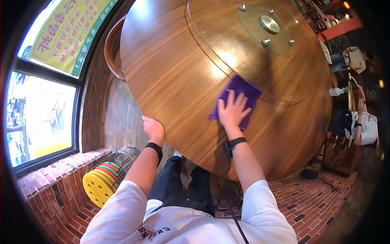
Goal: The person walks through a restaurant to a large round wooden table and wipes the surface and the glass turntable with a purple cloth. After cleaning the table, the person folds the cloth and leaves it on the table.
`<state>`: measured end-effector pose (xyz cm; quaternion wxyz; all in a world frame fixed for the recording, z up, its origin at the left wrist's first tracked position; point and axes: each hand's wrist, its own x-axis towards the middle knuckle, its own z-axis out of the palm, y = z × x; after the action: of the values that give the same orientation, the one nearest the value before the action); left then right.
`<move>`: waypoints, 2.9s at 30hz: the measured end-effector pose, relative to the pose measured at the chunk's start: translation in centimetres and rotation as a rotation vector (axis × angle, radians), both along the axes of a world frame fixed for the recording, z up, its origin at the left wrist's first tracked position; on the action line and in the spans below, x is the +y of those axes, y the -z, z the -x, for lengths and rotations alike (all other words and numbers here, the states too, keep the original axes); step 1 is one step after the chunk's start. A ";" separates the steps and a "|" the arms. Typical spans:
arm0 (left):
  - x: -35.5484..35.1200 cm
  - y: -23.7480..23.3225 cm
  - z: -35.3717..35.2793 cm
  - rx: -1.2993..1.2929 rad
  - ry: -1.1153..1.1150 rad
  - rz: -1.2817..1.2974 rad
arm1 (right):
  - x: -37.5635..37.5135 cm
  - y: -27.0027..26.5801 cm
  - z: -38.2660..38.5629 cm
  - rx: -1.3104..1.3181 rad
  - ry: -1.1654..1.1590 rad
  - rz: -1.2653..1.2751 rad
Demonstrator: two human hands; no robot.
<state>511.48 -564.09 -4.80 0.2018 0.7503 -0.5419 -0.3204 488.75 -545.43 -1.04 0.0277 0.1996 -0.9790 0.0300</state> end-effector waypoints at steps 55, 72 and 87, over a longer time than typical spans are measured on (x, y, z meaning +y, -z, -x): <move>28.1 1.6 -0.5 0.838 -0.302 -0.209 | 40.1 -1.7 9.4 -0.089 -0.289 0.029; 26.7 4.5 -2.1 0.718 -0.266 -0.093 | 30.7 0.0 22.5 0.009 -0.292 0.130; 28.1 1.5 0.3 0.460 -0.432 -0.066 | 25.0 -2.1 19.9 -0.082 -0.285 0.040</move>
<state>511.21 -535.98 -6.30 0.3579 0.7621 -0.2993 -0.4489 468.84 -520.43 1.06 -0.0127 0.3343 -0.9404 0.0612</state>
